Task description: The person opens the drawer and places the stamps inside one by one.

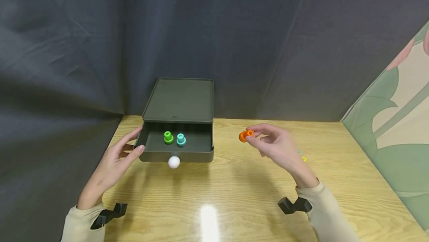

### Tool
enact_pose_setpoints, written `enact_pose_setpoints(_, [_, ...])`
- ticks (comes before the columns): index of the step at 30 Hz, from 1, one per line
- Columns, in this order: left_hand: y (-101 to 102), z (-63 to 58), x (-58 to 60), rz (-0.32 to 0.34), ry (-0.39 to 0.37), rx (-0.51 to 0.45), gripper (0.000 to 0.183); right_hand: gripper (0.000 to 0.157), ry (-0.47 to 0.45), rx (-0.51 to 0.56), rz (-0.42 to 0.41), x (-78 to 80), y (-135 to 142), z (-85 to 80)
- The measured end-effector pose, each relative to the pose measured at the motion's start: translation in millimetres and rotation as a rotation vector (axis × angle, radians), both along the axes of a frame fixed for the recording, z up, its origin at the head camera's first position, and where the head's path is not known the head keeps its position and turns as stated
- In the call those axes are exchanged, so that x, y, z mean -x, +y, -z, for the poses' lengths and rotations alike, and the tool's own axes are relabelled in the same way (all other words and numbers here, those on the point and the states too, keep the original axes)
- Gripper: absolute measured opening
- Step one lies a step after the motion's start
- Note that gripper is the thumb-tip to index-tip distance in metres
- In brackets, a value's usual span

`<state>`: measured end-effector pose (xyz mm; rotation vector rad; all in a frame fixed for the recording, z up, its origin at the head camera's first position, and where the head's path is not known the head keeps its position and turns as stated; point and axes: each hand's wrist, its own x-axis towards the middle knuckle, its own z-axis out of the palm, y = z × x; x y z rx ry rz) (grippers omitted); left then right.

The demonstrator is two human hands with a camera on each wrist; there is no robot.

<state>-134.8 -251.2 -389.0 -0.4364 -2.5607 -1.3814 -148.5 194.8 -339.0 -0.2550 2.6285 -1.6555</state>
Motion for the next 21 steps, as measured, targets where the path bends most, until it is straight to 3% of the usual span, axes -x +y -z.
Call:
enact_pose_setpoints(12, [-2,0.2,0.4,-0.005,0.001,0.0,0.058,0.024,0.1,-0.003,-0.072,19.1,-41,-20.2])
enact_pose_setpoints(21, [1,0.3,0.5,-0.009,0.002,0.004,0.058,0.022,0.073,-0.007,-0.164,27.8,-63,-29.5])
